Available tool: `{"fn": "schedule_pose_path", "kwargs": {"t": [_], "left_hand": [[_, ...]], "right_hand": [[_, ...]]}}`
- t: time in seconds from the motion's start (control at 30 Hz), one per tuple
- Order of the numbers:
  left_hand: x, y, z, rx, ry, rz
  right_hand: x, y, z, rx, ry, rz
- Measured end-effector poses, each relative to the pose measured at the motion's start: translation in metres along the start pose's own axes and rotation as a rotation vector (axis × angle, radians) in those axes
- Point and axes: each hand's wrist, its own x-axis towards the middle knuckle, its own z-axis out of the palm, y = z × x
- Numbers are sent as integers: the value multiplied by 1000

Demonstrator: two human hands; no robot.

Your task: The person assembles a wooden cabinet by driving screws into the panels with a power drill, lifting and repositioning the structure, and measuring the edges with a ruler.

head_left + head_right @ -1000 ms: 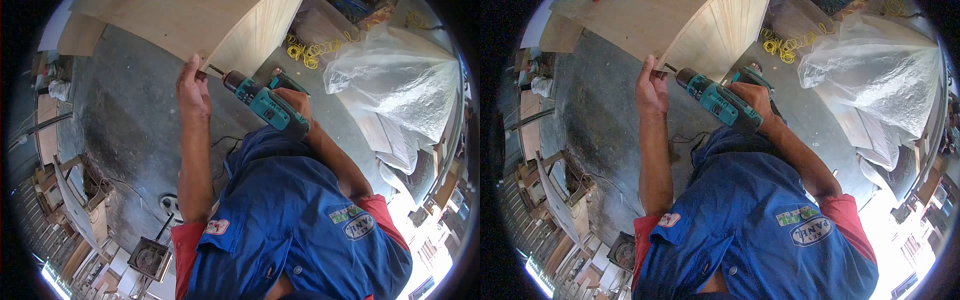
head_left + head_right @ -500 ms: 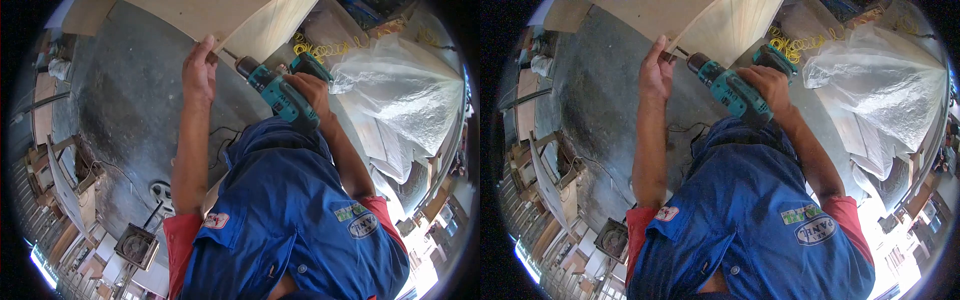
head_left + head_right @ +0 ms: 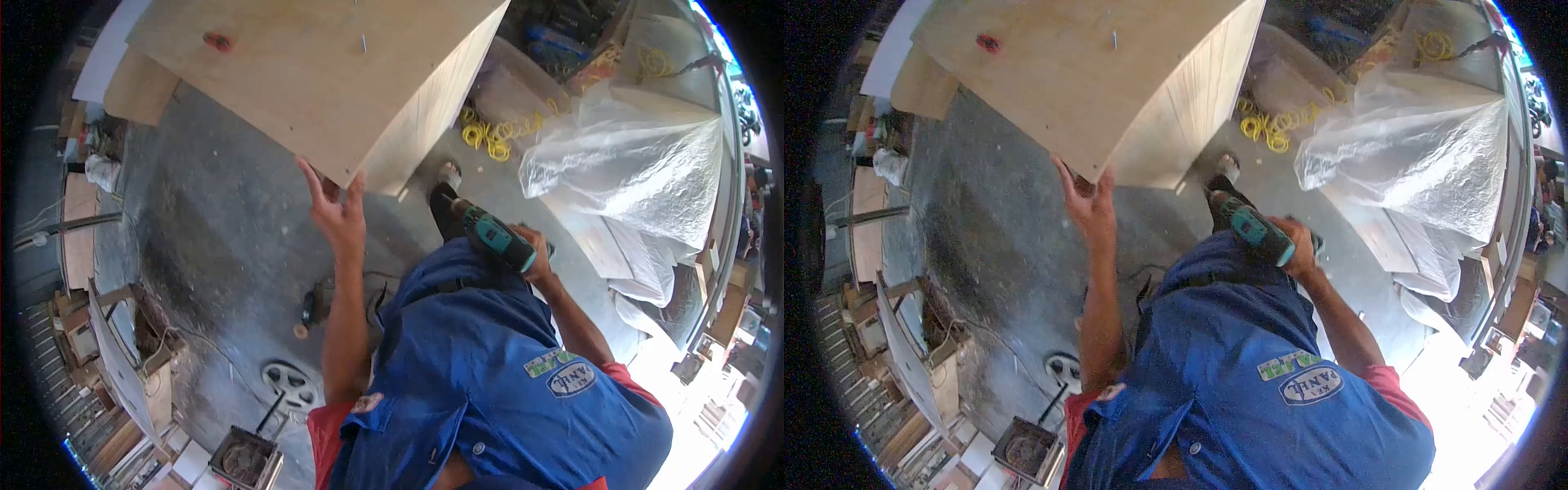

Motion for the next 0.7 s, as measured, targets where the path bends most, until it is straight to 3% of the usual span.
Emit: {"fn": "schedule_pose_path", "kwargs": {"t": [0.03,0.07,0.13,0.23,0.4,0.5,0.57,0.7], "left_hand": [[0,0,0,30,1,37],[0,1,0,64,4,70],[0,0,1,41,4,76],[-3,1,-4,9,-27,20],[-2,-6,-15,-56,-85,-60],[2,12,-38,-125,-149,-210],[17,25,-67,311,-264,-254],[54,43,-82,268,-20,-435]], "right_hand": [[-7,0,0,37,-24,109],[-13,-1,2,37,-3,88],[-21,-7,7,54,81,349],[-25,-28,-1,-13,142,367],[-27,-1,11,-60,74,403],[-10,10,5,13,42,301],[14,13,-7,11,7,308],[59,33,-35,-32,-35,299]]}}
